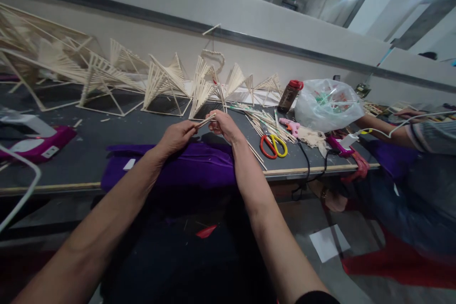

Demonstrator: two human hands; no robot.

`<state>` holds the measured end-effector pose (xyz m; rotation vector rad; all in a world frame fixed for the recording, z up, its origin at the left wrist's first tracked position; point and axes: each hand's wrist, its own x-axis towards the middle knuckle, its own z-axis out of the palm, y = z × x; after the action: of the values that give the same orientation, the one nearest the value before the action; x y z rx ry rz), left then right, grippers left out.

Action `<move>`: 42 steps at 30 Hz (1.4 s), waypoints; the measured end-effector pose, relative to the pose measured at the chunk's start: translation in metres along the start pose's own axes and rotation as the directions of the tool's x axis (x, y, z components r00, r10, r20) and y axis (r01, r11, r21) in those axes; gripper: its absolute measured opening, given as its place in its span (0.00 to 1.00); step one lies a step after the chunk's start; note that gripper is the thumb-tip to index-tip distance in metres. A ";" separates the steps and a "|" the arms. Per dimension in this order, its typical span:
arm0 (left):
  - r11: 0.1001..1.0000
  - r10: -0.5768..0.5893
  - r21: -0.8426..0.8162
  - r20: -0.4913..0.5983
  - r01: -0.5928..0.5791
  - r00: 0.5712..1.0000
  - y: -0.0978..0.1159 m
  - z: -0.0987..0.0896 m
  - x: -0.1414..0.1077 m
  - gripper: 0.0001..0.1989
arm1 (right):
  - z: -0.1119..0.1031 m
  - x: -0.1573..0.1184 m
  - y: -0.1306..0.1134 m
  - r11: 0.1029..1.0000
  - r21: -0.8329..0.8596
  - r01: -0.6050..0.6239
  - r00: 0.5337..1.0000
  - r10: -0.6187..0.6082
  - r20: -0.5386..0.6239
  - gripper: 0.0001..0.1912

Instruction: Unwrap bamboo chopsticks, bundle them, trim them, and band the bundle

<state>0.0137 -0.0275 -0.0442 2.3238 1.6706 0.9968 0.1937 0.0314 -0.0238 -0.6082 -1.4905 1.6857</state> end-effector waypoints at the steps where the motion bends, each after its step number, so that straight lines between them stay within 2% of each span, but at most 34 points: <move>1: 1.000 0.007 -0.009 0.018 -0.007 1.000 0.000 0.001 0.000 0.16 | 0.001 0.002 0.001 1.000 -0.010 0.008 0.999 -0.008 -0.032 0.07; 4: 0.999 0.014 -0.045 0.023 -0.013 1.000 0.002 0.002 0.000 0.16 | -0.002 0.007 0.004 0.998 -0.002 0.063 0.975 -0.062 -0.214 0.07; 7: 0.995 -0.025 -0.097 -0.020 0.023 0.999 0.002 0.001 0.001 0.16 | -0.011 0.009 -0.002 0.971 0.129 0.202 0.890 -0.126 -0.439 0.05; 8: 0.991 -0.053 -0.129 -0.043 0.047 0.998 0.001 0.000 0.001 0.16 | -0.013 0.007 -0.006 0.951 0.191 0.243 0.877 -0.132 -0.463 0.05; 9: 0.983 -0.089 -0.168 -0.072 0.076 0.993 0.000 -0.001 0.001 0.16 | -0.014 0.005 -0.009 0.930 0.251 0.267 0.883 -0.131 -0.451 0.05; 11: 0.955 -0.182 -0.260 -0.128 0.144 0.975 -0.002 -0.003 0.002 0.16 | -0.011 -0.001 -0.017 0.907 0.335 0.256 0.929 -0.134 -0.346 0.05; 14: 0.885 -0.300 -0.411 -0.145 0.219 0.943 -0.005 -0.004 0.003 0.17 | 0.006 -0.018 -0.026 0.928 0.312 0.204 0.975 -0.164 -0.150 0.06; 19: 0.812 -0.356 -0.521 -0.085 0.263 0.931 -0.004 -0.003 0.005 0.17 | 0.045 -0.064 -0.023 0.991 0.096 0.089 0.983 -0.103 0.150 0.08; 21: 0.788 -0.361 -0.552 -0.057 0.272 0.931 -0.003 -0.003 0.005 0.17 | 0.057 -0.089 -0.015 0.990 -0.106 0.095 0.967 -0.067 0.245 0.11; 23: 0.760 -0.361 -0.589 -0.034 0.273 0.932 -0.003 -0.002 0.005 0.18 | 0.064 -0.114 -0.009 0.924 -0.351 0.150 0.926 -0.007 0.376 0.16; 25: 0.745 -0.360 -0.609 -0.022 0.273 0.933 -0.003 -0.002 0.004 0.18 | 0.066 -0.134 -0.005 0.804 -0.517 0.293 0.838 0.045 0.544 0.12; 27: 0.723 -0.361 -0.631 0.001 0.281 0.932 -0.001 -0.003 0.004 0.18 | 0.061 -0.145 -0.006 0.690 -0.587 0.423 0.774 0.061 0.630 0.06; 28: 0.700 -0.356 -0.653 0.031 0.289 0.934 -0.001 -0.003 0.003 0.18 | 0.055 -0.146 -0.009 0.646 -0.617 0.449 0.783 0.049 0.620 0.07; 29: 0.669 -0.347 -0.680 0.071 0.300 0.935 0.001 -0.003 0.003 0.19 | 0.048 -0.142 -0.011 0.620 -0.654 0.433 0.825 0.021 0.565 0.07; 31: 0.605 -0.312 -0.727 0.159 0.325 0.937 0.003 -0.004 0.002 0.20 | 0.032 -0.125 -0.018 0.618 -0.720 0.316 0.935 -0.076 0.345 0.09; 32: 0.585 -0.287 -0.739 0.196 0.333 0.938 0.005 -0.005 0.002 0.20 | 0.023 -0.112 -0.020 0.644 -0.728 0.236 0.971 -0.139 0.192 0.11; 33: 0.577 -0.261 -0.744 0.223 0.337 0.939 0.006 -0.005 0.002 0.21 | 0.016 -0.098 -0.022 0.679 -0.713 0.174 0.977 -0.209 0.038 0.10; 34: 0.578 -0.234 -0.744 0.242 0.335 0.941 0.007 -0.006 0.001 0.21 | 0.009 -0.082 -0.024 0.709 -0.690 0.146 0.957 -0.277 -0.081 0.09; 35: 0.584 -0.209 -0.741 0.257 0.331 0.943 0.007 -0.006 0.001 0.21 | 0.005 -0.067 -0.024 0.733 -0.667 0.137 0.940 -0.309 -0.146 0.12; 37: 0.605 -0.173 -0.726 0.280 0.326 0.944 0.007 -0.007 0.001 0.20 | 0.001 -0.041 -0.022 0.784 -0.604 0.144 0.939 -0.301 -0.166 0.16; 40: 0.628 -0.175 -0.707 0.279 0.326 0.944 0.006 -0.008 0.001 0.20 | 0.005 -0.015 -0.014 0.833 -0.529 0.162 0.965 -0.245 -0.091 0.12; 42: 0.624 -0.188 -0.710 0.267 0.325 0.945 0.006 -0.008 0.000 0.21 | 0.012 -0.007 -0.008 0.853 -0.491 0.175 0.969 -0.236 -0.066 0.12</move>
<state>0.0144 -0.0322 -0.0355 1.5115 1.1450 1.1042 0.1904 0.0186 -0.0149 -0.7668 -1.8267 1.0873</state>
